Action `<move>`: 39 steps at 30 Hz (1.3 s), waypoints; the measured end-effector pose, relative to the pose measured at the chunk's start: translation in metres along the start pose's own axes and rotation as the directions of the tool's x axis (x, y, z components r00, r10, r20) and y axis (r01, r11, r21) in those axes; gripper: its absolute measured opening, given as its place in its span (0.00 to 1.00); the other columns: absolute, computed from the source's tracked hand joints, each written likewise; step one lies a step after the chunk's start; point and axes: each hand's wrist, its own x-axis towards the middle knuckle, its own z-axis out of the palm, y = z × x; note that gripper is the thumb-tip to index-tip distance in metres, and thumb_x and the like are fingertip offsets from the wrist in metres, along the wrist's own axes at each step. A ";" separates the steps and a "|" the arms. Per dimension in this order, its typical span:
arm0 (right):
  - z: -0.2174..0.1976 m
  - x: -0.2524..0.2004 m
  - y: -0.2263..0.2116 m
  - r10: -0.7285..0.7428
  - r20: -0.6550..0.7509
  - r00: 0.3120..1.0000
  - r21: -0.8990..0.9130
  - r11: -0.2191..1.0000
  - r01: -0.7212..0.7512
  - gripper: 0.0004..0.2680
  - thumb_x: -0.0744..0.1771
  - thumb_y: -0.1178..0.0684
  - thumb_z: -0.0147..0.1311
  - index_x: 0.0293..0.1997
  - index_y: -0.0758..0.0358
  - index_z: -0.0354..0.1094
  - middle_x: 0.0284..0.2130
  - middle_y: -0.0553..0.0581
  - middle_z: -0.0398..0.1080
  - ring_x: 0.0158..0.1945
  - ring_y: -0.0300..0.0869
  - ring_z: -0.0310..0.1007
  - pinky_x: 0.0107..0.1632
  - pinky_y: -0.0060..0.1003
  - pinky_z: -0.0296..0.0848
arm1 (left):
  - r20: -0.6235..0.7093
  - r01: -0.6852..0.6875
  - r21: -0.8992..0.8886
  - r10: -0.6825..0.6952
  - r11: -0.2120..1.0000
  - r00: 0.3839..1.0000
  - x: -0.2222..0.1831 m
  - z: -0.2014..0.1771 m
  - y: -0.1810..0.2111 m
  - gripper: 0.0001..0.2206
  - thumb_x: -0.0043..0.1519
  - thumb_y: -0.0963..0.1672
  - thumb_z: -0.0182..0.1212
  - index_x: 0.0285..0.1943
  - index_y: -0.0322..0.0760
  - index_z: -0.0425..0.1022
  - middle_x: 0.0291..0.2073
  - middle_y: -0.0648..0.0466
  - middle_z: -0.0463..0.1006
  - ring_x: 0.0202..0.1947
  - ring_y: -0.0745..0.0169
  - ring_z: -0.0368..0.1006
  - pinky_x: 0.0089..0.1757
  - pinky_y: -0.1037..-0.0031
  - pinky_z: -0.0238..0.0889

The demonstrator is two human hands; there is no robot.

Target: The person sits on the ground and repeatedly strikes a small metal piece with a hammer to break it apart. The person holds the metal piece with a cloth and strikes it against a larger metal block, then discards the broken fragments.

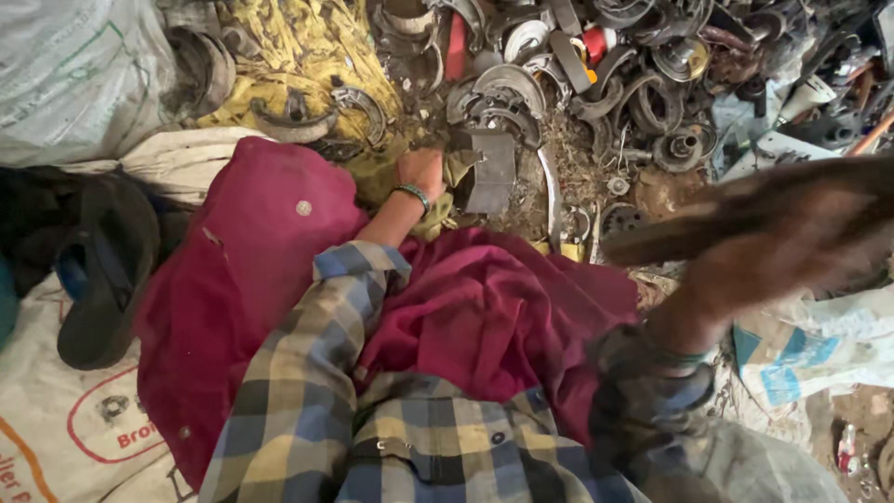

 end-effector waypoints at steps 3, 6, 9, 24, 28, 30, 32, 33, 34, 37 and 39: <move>0.011 -0.010 0.010 0.030 -0.072 0.997 -0.065 0.997 -0.034 0.09 0.76 0.54 0.46 0.58 0.71 0.61 0.43 0.68 0.72 0.32 0.47 0.80 0.35 0.39 0.79 | 0.019 -0.006 -0.008 0.007 1.000 1.000 -0.001 0.001 0.003 0.18 0.46 0.51 0.77 0.39 0.38 0.82 0.38 0.45 0.83 0.40 0.45 0.81 0.41 0.56 0.75; 0.065 -0.112 0.010 0.310 0.260 0.914 -0.257 0.935 -0.244 0.13 0.73 0.49 0.51 0.56 0.73 0.64 0.37 0.70 0.73 0.33 0.52 0.78 0.35 0.44 0.76 | 0.020 -0.004 -0.019 0.004 1.000 1.000 0.006 0.018 -0.001 0.15 0.46 0.49 0.75 0.38 0.39 0.83 0.37 0.45 0.83 0.41 0.45 0.81 0.41 0.56 0.74; 0.108 -0.202 0.008 0.627 0.643 0.440 -0.499 0.778 -0.381 0.18 0.71 0.44 0.55 0.54 0.75 0.66 0.31 0.72 0.74 0.33 0.57 0.76 0.35 0.49 0.74 | -0.021 -0.003 -0.023 0.003 1.000 1.000 0.018 0.036 -0.009 0.11 0.48 0.46 0.72 0.37 0.40 0.83 0.37 0.45 0.84 0.40 0.45 0.81 0.38 0.56 0.74; 0.058 -0.080 0.028 0.233 0.124 0.965 0.050 0.969 -0.241 0.18 0.71 0.47 0.51 0.60 0.76 0.61 0.38 0.72 0.74 0.37 0.57 0.76 0.36 0.49 0.74 | -0.034 -0.013 -0.022 0.013 1.000 0.999 0.007 0.013 -0.004 0.11 0.46 0.47 0.74 0.33 0.40 0.83 0.35 0.45 0.84 0.38 0.45 0.82 0.40 0.57 0.75; 0.110 -0.162 0.001 0.470 0.624 0.624 -0.332 0.882 -0.333 0.19 0.71 0.46 0.52 0.61 0.76 0.61 0.38 0.74 0.74 0.38 0.60 0.77 0.37 0.51 0.75 | -0.041 -0.021 -0.027 0.020 0.999 0.999 0.013 0.030 -0.006 0.08 0.47 0.45 0.71 0.32 0.40 0.83 0.34 0.45 0.84 0.38 0.44 0.81 0.38 0.56 0.74; 0.108 -0.184 -0.018 0.596 0.741 0.308 -0.460 0.786 -0.414 0.19 0.71 0.46 0.52 0.62 0.76 0.62 0.38 0.75 0.75 0.38 0.62 0.77 0.37 0.52 0.75 | -0.055 -0.025 -0.052 0.023 0.998 0.998 0.012 0.036 -0.007 0.07 0.47 0.45 0.70 0.31 0.40 0.83 0.33 0.45 0.83 0.37 0.43 0.81 0.37 0.54 0.73; 0.104 -0.175 -0.023 0.575 0.678 0.458 -0.337 0.797 -0.502 0.20 0.71 0.46 0.52 0.62 0.76 0.62 0.38 0.76 0.75 0.38 0.64 0.78 0.37 0.53 0.76 | -0.102 -0.025 -0.105 0.014 0.994 0.995 0.024 0.028 -0.013 0.07 0.46 0.45 0.70 0.31 0.41 0.83 0.32 0.44 0.83 0.35 0.42 0.81 0.36 0.53 0.73; 0.106 -0.157 -0.016 0.498 0.622 0.605 -0.215 0.851 -0.479 0.20 0.70 0.46 0.53 0.63 0.76 0.62 0.40 0.77 0.75 0.40 0.65 0.77 0.38 0.57 0.75 | -0.146 -0.022 -0.084 0.010 0.996 0.989 0.044 0.015 -0.020 0.07 0.46 0.44 0.70 0.32 0.40 0.83 0.32 0.44 0.83 0.36 0.42 0.81 0.36 0.53 0.73; 0.094 -0.146 -0.019 0.602 0.581 0.547 -0.256 0.774 -0.579 0.21 0.70 0.46 0.52 0.66 0.73 0.59 0.39 0.75 0.74 0.38 0.63 0.77 0.38 0.55 0.74 | -0.142 -0.026 -0.071 0.016 0.997 0.990 0.038 0.019 -0.021 0.07 0.46 0.44 0.69 0.32 0.40 0.83 0.32 0.44 0.83 0.36 0.43 0.81 0.36 0.53 0.73; 0.056 -0.107 -0.011 0.736 0.404 0.543 -0.322 0.670 -0.669 0.17 0.71 0.45 0.51 0.61 0.70 0.60 0.36 0.72 0.74 0.36 0.58 0.77 0.37 0.50 0.73 | -0.112 -0.032 -0.051 0.026 0.998 0.993 0.013 0.039 -0.007 0.07 0.46 0.43 0.68 0.32 0.40 0.83 0.32 0.44 0.84 0.37 0.44 0.82 0.37 0.54 0.74; 0.049 -0.072 0.003 0.571 0.271 0.775 -0.039 0.811 -0.584 0.17 0.71 0.45 0.50 0.60 0.71 0.60 0.36 0.72 0.74 0.36 0.58 0.77 0.36 0.50 0.73 | -0.119 -0.027 -0.025 0.023 0.999 0.993 0.025 0.031 -0.006 0.06 0.45 0.42 0.68 0.31 0.40 0.83 0.32 0.44 0.84 0.37 0.44 0.82 0.37 0.54 0.74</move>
